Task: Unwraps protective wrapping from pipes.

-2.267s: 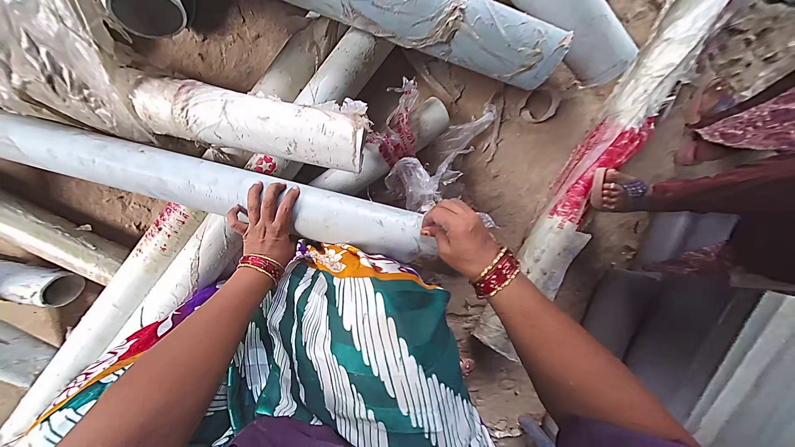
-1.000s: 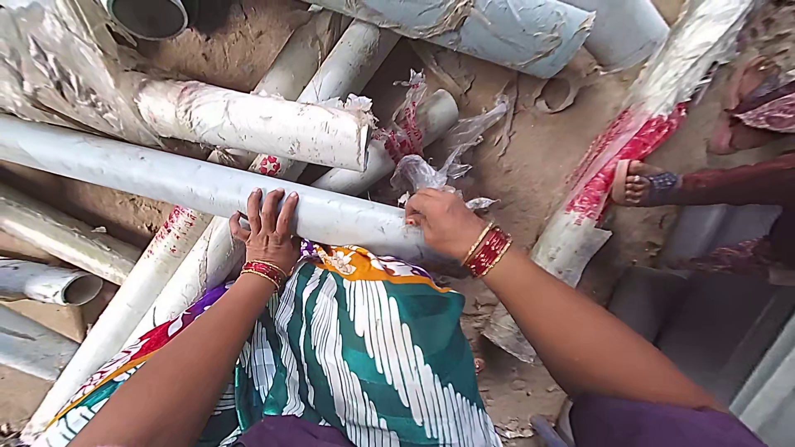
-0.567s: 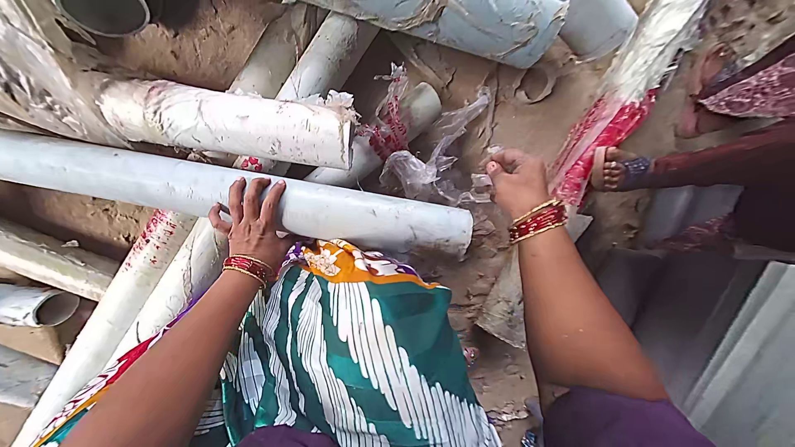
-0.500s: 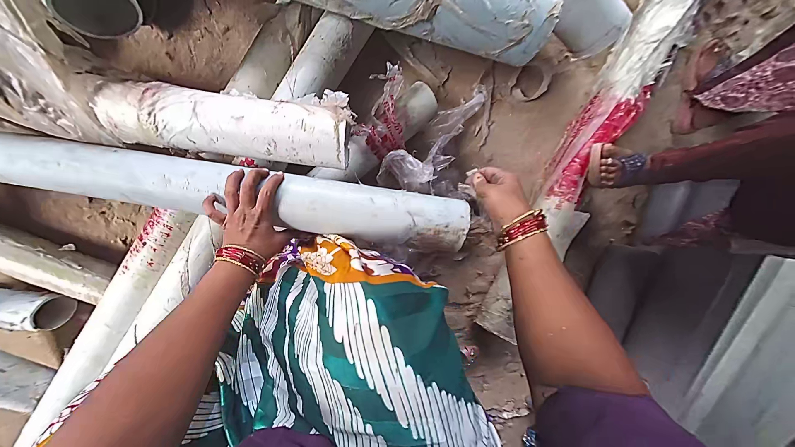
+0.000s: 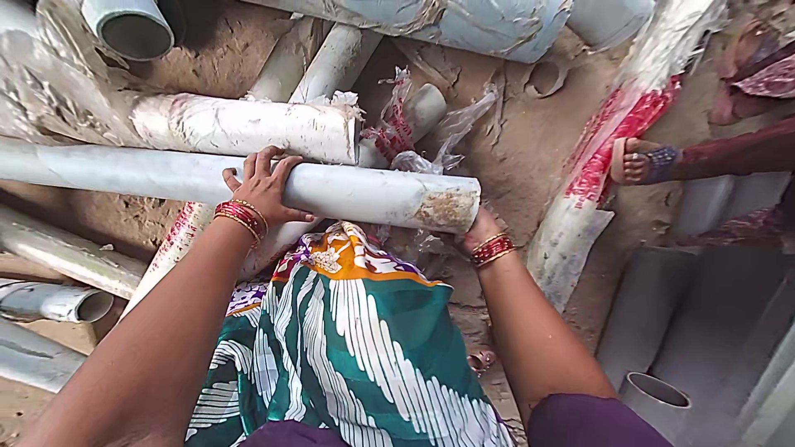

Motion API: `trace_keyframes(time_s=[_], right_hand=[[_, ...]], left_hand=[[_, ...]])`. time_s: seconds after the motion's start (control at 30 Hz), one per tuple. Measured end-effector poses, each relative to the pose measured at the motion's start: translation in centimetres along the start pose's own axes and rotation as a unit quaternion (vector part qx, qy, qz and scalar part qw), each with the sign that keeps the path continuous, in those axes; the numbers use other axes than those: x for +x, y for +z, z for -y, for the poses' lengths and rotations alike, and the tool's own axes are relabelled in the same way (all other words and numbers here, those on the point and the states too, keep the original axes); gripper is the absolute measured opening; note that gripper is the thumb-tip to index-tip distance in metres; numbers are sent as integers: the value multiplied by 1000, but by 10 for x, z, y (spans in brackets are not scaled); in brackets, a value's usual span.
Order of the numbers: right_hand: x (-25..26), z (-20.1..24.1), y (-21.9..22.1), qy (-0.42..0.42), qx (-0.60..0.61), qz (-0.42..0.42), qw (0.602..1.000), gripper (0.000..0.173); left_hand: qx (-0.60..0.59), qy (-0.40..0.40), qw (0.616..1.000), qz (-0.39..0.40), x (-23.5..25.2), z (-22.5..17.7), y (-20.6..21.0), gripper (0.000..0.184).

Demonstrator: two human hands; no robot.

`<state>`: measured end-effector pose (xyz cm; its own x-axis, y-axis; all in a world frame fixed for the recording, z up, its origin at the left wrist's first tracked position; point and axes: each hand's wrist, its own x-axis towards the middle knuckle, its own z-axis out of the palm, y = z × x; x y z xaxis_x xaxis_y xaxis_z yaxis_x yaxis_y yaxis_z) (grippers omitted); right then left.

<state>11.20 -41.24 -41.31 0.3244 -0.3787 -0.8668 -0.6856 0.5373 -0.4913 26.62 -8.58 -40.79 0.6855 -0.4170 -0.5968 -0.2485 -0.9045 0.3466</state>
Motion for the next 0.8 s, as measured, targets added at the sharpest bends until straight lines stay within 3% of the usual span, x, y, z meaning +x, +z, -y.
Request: trace_keyframes(time_s=[0.1, 0.2, 0.3, 0.37, 0.47, 0.53, 0.6, 0.67, 0.73, 0.8], right_hand=[[-5, -4, -13, 20, -82, 4, 996, 32], [-10, -6, -25, 60, -86, 18, 994, 34], [-8, -6, -26, -34, -188, -21, 981, 22], [-12, -1, -23, -96, -311, -89, 941, 24], [-12, 8, -39, -146, -318, -193, 917, 54], [-9, 9, -51, -144, -295, -190, 925, 72], [-7, 6, -66, -132, -396, -133, 899, 68], [-5, 2, -72, -111, -547, -82, 825, 42], [-12, -11, -67, -128, -603, -105, 780, 33], [-29, -23, -54, -134, -607, -141, 771, 35]], left_hand=[[-13, 75, 991, -114, -13, 13, 14, 93], [-20, 67, 984, -165, -27, 17, 31, 79], [4, 45, 986, -161, -31, 12, 32, 77], [1, 13, 990, -142, -36, 4, 25, 72], [-66, -19, 985, -161, -51, 5, 23, 55], [-140, 5, 977, -162, -67, 11, 29, 51], [-197, 21, 976, -90, -91, 8, 40, 53], [-247, -24, 966, 69, -125, -7, 48, 46], [-290, -67, 931, 208, -155, -2, 80, 39], [-347, -99, 896, 259, -183, 19, 123, 41]])
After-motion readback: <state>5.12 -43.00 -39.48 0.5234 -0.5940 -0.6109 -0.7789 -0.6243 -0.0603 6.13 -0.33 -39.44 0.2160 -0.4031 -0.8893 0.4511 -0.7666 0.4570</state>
